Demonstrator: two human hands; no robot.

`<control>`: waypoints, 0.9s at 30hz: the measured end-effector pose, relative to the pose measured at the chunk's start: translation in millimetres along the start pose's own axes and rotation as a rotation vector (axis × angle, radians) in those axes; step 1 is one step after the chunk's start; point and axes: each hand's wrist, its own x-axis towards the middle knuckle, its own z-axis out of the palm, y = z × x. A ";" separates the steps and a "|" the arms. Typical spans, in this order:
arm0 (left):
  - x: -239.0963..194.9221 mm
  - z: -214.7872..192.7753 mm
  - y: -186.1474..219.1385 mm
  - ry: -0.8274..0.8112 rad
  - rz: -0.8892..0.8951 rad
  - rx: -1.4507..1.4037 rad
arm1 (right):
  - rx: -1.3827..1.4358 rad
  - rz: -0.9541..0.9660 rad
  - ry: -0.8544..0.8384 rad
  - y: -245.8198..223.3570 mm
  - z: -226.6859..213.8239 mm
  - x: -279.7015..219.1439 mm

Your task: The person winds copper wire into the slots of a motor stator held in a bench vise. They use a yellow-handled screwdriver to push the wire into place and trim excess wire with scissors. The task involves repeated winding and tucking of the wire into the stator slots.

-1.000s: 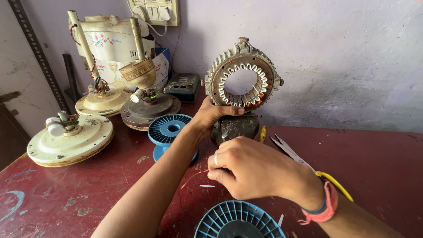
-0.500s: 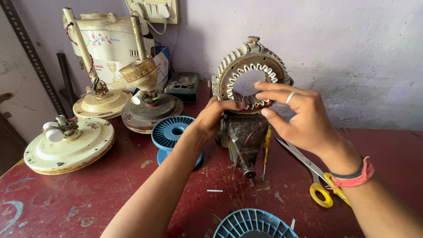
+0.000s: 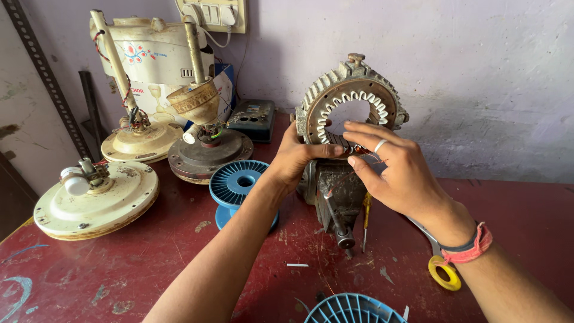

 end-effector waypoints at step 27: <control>10.4 -8.6 -15.8 -0.015 -0.007 -0.259 | -0.282 0.006 0.070 -7.5 15.0 11.9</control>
